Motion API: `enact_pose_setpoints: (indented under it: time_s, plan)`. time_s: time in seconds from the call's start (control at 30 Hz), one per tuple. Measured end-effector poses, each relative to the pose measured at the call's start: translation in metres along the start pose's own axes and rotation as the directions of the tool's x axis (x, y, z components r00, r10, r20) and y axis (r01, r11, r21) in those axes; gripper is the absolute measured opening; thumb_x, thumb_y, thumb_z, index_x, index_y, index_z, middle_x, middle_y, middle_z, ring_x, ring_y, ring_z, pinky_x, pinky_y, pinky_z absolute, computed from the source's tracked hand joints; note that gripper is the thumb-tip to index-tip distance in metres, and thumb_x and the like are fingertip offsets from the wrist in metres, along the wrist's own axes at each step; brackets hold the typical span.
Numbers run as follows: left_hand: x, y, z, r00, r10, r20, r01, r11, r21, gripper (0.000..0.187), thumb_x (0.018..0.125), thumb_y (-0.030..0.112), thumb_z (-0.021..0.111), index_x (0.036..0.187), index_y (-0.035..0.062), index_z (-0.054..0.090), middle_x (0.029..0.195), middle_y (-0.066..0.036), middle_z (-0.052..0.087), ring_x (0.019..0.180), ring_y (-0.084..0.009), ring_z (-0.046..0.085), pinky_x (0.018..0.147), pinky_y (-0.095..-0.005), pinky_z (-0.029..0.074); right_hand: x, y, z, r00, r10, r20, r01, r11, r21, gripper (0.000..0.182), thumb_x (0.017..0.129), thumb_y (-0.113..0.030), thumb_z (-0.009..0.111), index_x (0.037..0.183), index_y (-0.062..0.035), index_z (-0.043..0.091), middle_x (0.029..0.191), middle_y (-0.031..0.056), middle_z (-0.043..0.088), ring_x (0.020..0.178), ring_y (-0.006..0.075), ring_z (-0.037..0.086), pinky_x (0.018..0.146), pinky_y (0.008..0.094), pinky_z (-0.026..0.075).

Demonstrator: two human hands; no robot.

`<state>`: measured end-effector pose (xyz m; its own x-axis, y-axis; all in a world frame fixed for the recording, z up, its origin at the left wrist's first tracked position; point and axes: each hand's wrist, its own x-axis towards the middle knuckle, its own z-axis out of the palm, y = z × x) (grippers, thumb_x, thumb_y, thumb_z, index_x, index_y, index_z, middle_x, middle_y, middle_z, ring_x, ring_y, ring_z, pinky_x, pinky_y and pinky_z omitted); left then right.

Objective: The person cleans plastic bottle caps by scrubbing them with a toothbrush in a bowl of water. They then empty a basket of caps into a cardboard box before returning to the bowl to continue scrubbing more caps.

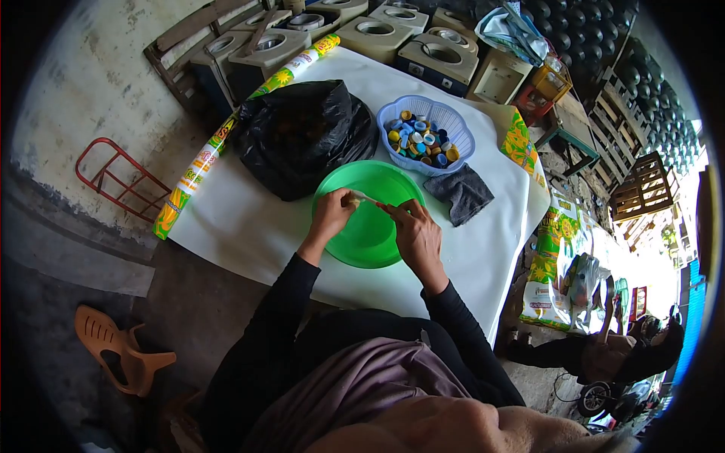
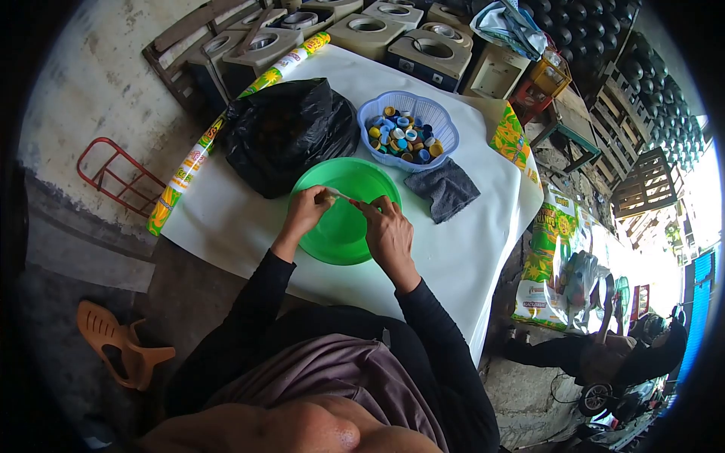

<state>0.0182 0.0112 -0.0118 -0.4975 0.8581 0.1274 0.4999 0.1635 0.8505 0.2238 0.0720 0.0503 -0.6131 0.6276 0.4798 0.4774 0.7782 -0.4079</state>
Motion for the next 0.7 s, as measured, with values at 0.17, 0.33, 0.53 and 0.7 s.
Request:
enact_pose_setpoints:
  time_s: [0.17,0.33,0.53,0.7]
  plan:
    - [-0.002,0.005,-0.001,1.000,0.020,-0.005,-0.020,1.000,-0.009,0.022,0.086,0.010,0.073,0.104,-0.0020,0.069,0.090,-0.014,0.073,0.083,-0.0222,0.072,0.074,-0.0333,0.055,0.000,0.004,0.001,1.000,-0.002,-0.029,0.001,1.000,-0.022,0.024,0.086,-0.008,0.063,0.103,-0.0180,0.079,0.090,0.0037,0.064,0.079,0.0235,0.063,0.064,0.0382,0.053]
    - [-0.001,0.001,0.003,0.999,-0.033,-0.013,0.033,0.999,-0.030,0.022,0.086,0.008,0.073,0.106,-0.0018,0.069,0.089,-0.011,0.073,0.081,-0.0171,0.072,0.073,-0.0304,0.055,0.001,0.024,0.013,0.999,-0.043,-0.002,0.042,0.987,-0.157,0.024,0.086,-0.009,0.064,0.102,-0.0188,0.079,0.087,0.0029,0.063,0.077,0.0229,0.063,0.062,0.0379,0.052]
    - [0.001,-0.001,0.000,1.000,0.025,-0.014,-0.025,1.000,0.001,0.021,0.087,0.008,0.073,0.105,-0.0023,0.068,0.088,-0.012,0.073,0.079,-0.0171,0.071,0.072,-0.0307,0.055,0.007,0.004,0.001,1.000,-0.002,-0.024,0.003,1.000,0.028,0.024,0.085,-0.010,0.066,0.102,-0.0191,0.079,0.089,0.0030,0.065,0.079,0.0237,0.064,0.060,0.0377,0.052]
    - [0.001,-0.002,0.001,1.000,0.002,0.003,-0.002,1.000,-0.010,0.024,0.086,0.006,0.072,0.109,-0.0029,0.068,0.090,-0.012,0.073,0.080,-0.0174,0.071,0.073,-0.0302,0.055,0.007,0.009,0.002,0.999,0.019,-0.035,-0.019,1.000,-0.012,0.025,0.084,-0.010,0.066,0.103,-0.0194,0.079,0.090,0.0027,0.066,0.080,0.0238,0.064,0.062,0.0367,0.053]
